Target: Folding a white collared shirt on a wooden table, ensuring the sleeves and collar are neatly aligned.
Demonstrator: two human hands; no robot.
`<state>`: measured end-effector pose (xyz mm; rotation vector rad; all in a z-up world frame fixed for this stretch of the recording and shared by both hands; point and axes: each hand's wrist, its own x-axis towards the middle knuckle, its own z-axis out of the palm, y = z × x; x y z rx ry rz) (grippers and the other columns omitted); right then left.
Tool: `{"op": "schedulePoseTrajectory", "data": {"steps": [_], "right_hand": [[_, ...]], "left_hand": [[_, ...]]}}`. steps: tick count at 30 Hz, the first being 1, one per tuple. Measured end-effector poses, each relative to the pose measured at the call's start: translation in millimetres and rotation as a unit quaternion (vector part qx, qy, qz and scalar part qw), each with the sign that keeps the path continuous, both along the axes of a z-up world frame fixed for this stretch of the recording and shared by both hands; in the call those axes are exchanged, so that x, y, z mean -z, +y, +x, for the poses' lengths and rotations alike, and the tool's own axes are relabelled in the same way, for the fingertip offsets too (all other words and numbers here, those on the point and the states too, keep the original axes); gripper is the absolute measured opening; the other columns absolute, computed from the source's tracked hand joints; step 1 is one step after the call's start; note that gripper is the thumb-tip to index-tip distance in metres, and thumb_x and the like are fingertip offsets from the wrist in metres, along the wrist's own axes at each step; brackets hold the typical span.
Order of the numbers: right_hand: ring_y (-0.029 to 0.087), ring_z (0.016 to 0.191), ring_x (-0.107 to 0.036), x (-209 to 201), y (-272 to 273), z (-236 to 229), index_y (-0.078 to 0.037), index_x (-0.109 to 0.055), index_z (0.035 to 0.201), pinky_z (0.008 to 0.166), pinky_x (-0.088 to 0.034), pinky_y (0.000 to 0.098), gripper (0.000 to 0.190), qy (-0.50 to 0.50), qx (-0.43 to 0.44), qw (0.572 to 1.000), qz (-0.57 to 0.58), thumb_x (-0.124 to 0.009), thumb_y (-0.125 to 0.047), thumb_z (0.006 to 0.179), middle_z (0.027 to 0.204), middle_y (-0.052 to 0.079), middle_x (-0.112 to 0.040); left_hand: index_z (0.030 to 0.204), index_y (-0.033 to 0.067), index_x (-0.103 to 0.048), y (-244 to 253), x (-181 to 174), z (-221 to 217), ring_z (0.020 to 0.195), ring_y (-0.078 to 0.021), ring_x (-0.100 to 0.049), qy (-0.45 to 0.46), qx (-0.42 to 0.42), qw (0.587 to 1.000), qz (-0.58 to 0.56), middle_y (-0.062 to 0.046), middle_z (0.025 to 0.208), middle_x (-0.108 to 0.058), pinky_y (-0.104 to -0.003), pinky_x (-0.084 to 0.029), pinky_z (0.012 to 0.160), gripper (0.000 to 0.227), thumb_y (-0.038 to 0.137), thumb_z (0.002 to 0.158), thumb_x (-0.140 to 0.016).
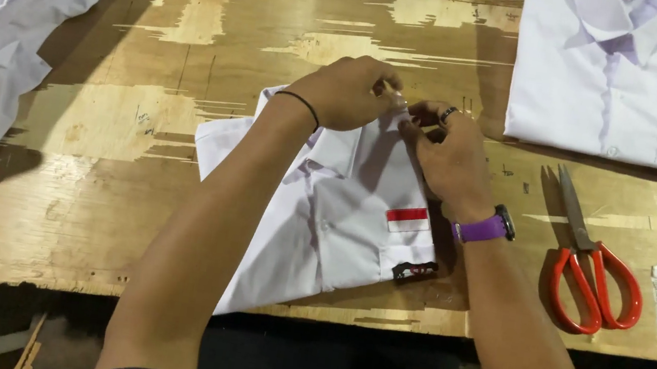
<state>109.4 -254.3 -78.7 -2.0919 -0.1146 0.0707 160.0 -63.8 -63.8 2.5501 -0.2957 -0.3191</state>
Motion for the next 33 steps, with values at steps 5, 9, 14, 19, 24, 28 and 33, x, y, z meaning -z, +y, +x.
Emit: {"op": "schedulePoseTrajectory", "data": {"steps": [5,9,14,19,24,28,33], "right_hand": [[0.014,0.071,-0.063,-8,4,-11,-0.009,-0.077,0.102,0.064,-0.053,0.0302,0.02,0.041,0.009,0.999,0.027,-0.078,-0.024,0.09,0.076,0.005,-0.07],[0.01,0.072,-0.063,-1,5,-10,-0.01,-0.077,0.102,0.065,-0.053,0.0271,0.02,0.055,0.004,0.998,0.043,-0.079,-0.025,0.089,0.077,0.003,-0.071],[0.014,0.069,-0.068,-7,6,-9,-0.012,-0.077,0.104,0.062,-0.053,0.0288,0.016,0.04,0.019,0.999,-0.01,-0.077,-0.024,0.094,0.078,0.006,-0.073],[0.017,0.081,-0.067,21,-5,-5,-0.008,-0.073,0.111,0.073,-0.053,0.0322,0.016,-0.029,-0.011,0.999,-0.045,-0.073,-0.018,0.098,0.091,0.007,-0.073],[0.024,0.08,-0.067,41,-16,0,-0.01,-0.066,0.122,0.074,-0.048,0.041,0.021,-0.112,-0.035,0.984,-0.136,-0.071,-0.023,0.106,0.095,0.005,-0.073],[0.038,0.113,-0.062,67,-18,10,0.01,-0.065,0.119,0.095,-0.048,0.0484,0.015,-0.318,-0.126,0.918,-0.199,-0.077,0.002,0.114,0.124,0.027,-0.065],[0.034,0.098,-0.062,38,-2,27,0.012,-0.069,0.146,0.09,-0.051,0.0434,0.041,-0.31,-0.162,0.899,-0.266,-0.078,0.004,0.107,0.117,0.023,-0.07]], "left_hand": [[0.086,0.0186,-0.075,-4,13,10,0.087,-0.0278,-0.074,-0.001,-0.013,0.998,-0.067,0.0,0.077,-0.074,-0.045,-0.055,0.086,0.014,0.025,0.092,-0.063],[0.084,0.0246,-0.074,-7,7,-3,0.085,-0.0266,-0.075,-0.012,-0.046,0.998,-0.033,0.003,0.076,-0.073,-0.047,-0.055,0.085,0.017,0.033,0.094,-0.064],[0.12,0.0326,-0.063,7,14,-33,0.116,-0.0267,-0.065,-0.17,-0.036,0.985,0.0,0.008,0.11,-0.069,-0.056,-0.044,0.103,0.024,0.035,0.096,-0.067],[0.145,0.0217,-0.053,56,-22,-175,0.134,-0.0377,-0.052,-0.273,-0.062,0.957,0.082,-0.009,0.142,-0.055,-0.058,-0.039,0.109,0.046,0.036,0.103,-0.062],[0.151,0.0189,-0.049,81,10,-276,0.149,-0.0496,-0.029,-0.178,-0.126,0.969,0.117,-0.017,0.164,-0.034,-0.064,-0.028,0.114,0.062,0.043,0.096,-0.066],[0.146,0.0166,-0.054,71,20,-308,0.146,-0.0495,-0.039,-0.22,-0.174,0.954,0.11,-0.017,0.161,-0.042,-0.068,-0.032,0.115,0.053,0.042,0.1,-0.057],[0.142,0.0147,-0.059,33,-14,-304,0.149,-0.0457,-0.041,-0.278,-0.134,0.95,0.052,-0.016,0.155,-0.051,-0.068,-0.035,0.118,0.063,0.029,0.084,-0.08]]}}
